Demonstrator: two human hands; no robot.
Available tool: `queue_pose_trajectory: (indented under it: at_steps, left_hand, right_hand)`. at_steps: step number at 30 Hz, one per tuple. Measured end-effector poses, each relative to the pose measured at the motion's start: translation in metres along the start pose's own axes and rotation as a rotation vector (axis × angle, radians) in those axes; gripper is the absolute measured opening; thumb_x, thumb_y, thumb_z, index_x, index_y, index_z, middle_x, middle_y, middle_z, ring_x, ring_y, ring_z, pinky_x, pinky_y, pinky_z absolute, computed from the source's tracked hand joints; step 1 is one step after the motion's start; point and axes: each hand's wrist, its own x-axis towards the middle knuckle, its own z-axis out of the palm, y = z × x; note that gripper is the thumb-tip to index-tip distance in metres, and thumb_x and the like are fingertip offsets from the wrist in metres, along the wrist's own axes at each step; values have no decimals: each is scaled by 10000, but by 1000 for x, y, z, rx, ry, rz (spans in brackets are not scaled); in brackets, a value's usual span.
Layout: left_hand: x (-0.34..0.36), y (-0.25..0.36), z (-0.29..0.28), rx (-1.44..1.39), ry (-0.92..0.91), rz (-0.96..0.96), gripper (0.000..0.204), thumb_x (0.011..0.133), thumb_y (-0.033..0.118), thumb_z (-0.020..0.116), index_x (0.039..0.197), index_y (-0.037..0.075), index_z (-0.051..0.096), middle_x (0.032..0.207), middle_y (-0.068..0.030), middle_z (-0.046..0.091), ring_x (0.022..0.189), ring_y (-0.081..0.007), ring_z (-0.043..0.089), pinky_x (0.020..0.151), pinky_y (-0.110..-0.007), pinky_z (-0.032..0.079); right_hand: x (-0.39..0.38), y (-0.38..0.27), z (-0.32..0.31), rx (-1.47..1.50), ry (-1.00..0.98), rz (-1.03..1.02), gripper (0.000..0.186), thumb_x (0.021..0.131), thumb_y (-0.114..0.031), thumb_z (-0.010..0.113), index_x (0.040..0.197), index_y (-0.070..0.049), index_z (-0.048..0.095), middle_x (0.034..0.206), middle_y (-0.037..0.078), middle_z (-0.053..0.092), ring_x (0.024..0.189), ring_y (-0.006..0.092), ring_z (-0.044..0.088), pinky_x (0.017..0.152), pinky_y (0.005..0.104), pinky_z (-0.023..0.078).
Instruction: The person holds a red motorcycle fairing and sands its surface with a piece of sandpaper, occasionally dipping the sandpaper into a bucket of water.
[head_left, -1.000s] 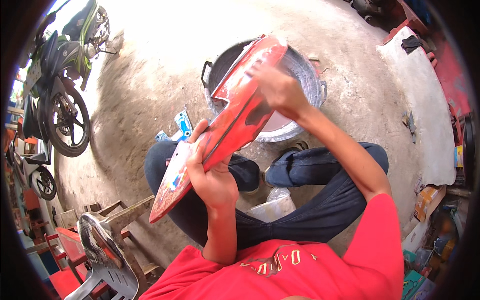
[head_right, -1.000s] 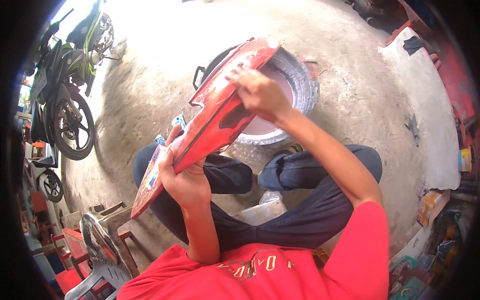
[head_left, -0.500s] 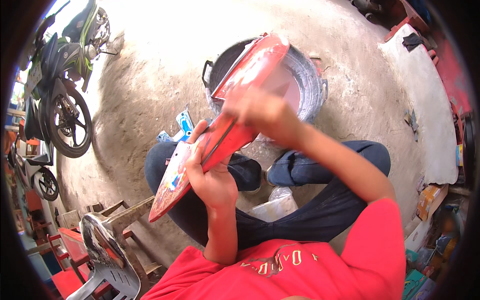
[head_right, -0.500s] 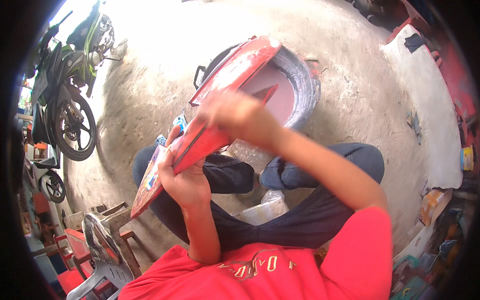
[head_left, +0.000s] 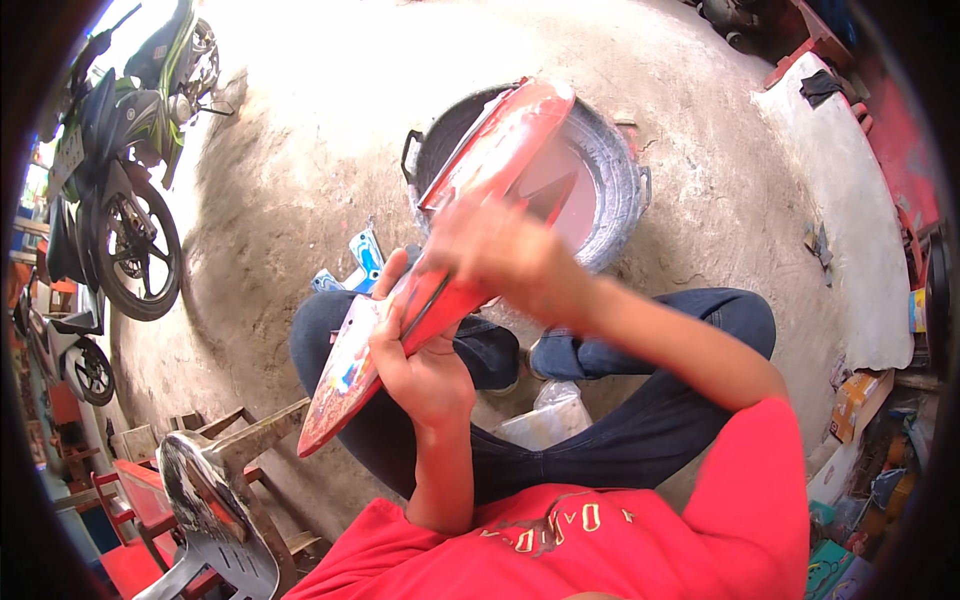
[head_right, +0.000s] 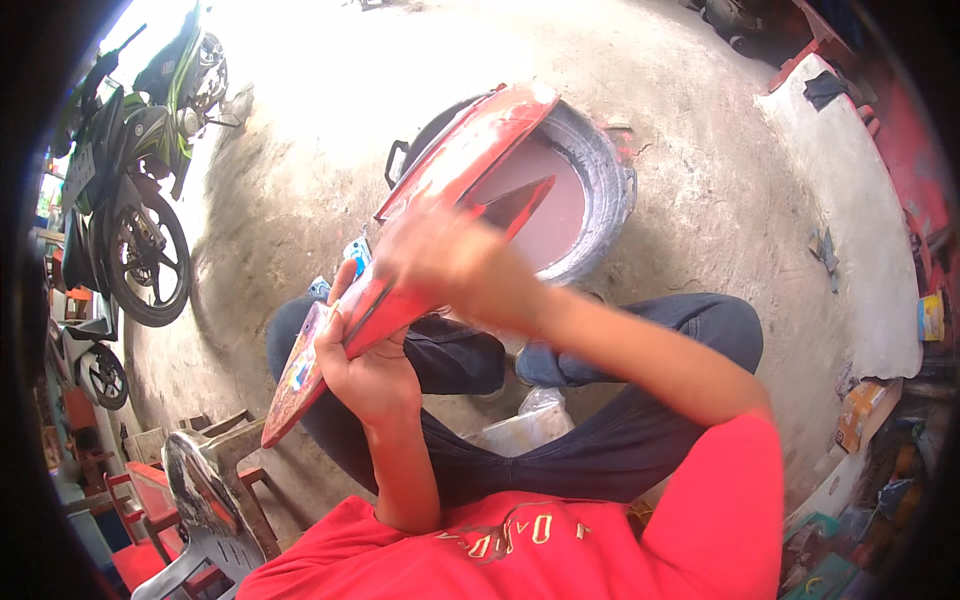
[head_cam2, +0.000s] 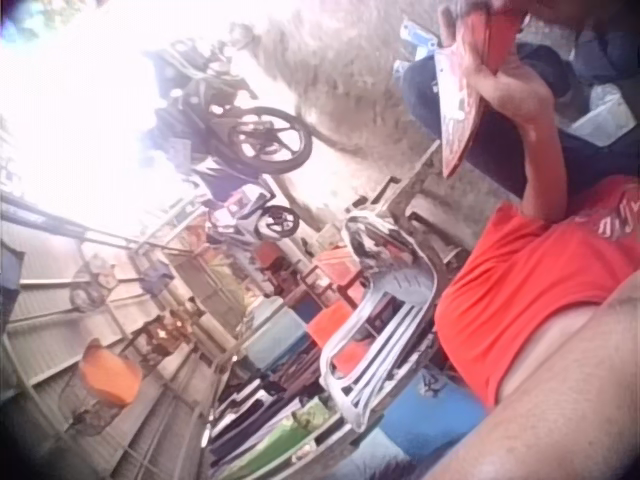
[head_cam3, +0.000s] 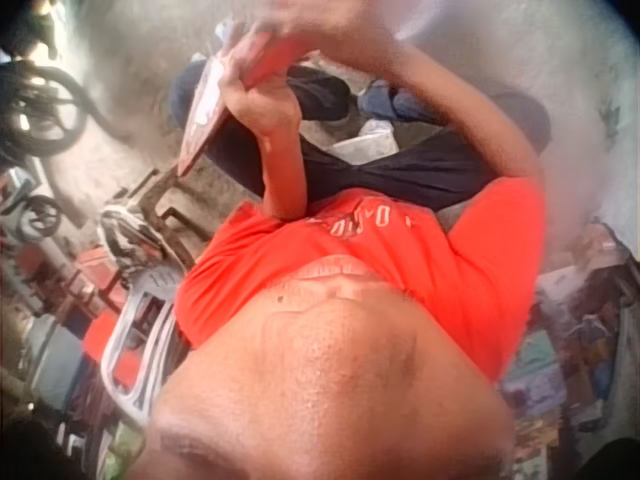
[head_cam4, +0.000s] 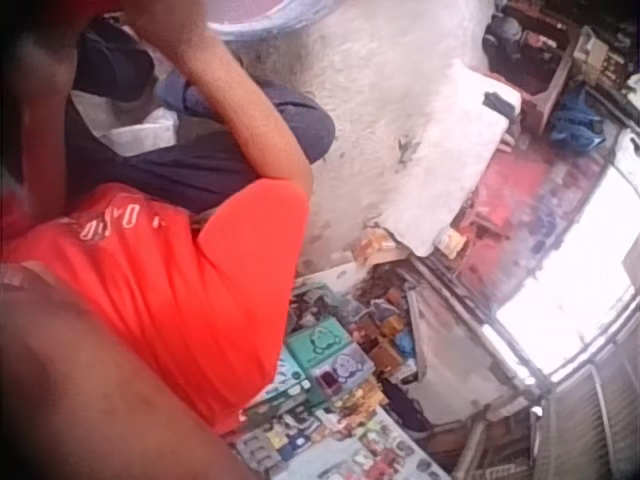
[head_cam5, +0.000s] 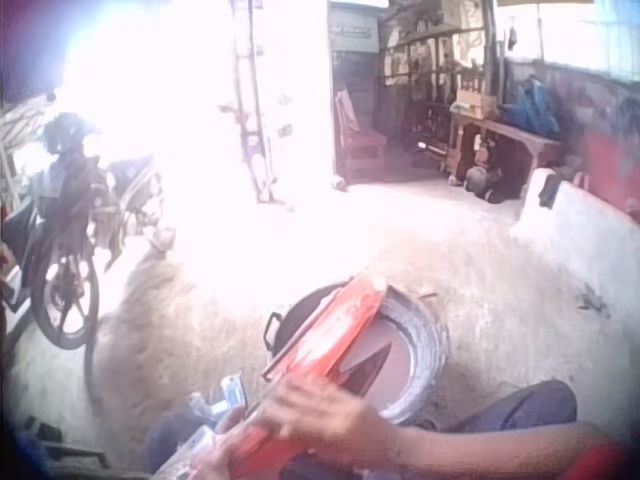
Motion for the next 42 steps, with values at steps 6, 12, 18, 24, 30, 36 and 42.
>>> queue_pose_trajectory:
  at_steps: [6,12,18,24,30,36,42]
  left_hand:
    - [-1,1,2,66,-66,-19,609,1057,273,332,1539,-97,383,1408,-327,604,1275,-400,658,1068,-512,569]
    - [-1,2,3,82,14,-31,610,1059,274,331,1540,-99,376,1395,-325,614,1270,-390,663,1059,-508,575]
    - [1,-1,0,29,-69,-9,585,1049,256,375,1527,-82,375,1350,-279,640,1207,-359,696,995,-454,614]
    - [-1,0,1,-10,-88,-29,573,1061,244,350,1534,-79,368,1365,-283,640,1241,-348,685,981,-466,615]
    - [1,1,3,81,-81,4,621,1066,285,343,1548,-107,351,1397,-330,607,1280,-401,654,1089,-522,551]
    - [0,-1,2,88,-63,-30,624,1064,297,349,1540,-106,361,1392,-324,615,1277,-397,657,1083,-516,556]
    - [1,-4,0,7,28,-18,603,1072,281,330,1537,-99,384,1396,-312,619,1274,-386,662,1070,-505,561]
  right_hand:
    - [-15,51,2,-57,101,263,456,828,-92,725,1283,-86,699,1249,131,729,1210,346,685,1036,474,545]
    - [-3,3,2,32,27,-45,431,863,-23,626,1273,-119,716,1275,126,730,1260,343,671,1127,461,508]
    - [-5,30,-1,12,2,281,451,874,-3,631,1304,-103,717,1310,175,709,1320,378,630,1142,455,500]
    - [-11,52,0,-95,118,283,316,884,-105,671,1193,-91,735,1208,136,750,1118,331,720,1003,444,575]
    - [0,-2,-2,-4,-13,38,286,977,-73,620,1243,-96,723,1310,135,723,1287,355,660,1145,473,494]
    - [-9,47,-4,-36,65,505,294,974,-57,622,1247,-100,722,1231,146,732,1185,387,691,1077,460,533]
    - [0,-17,7,-65,52,-53,286,877,-78,672,1154,-127,729,1179,115,744,1224,342,682,1079,451,539]
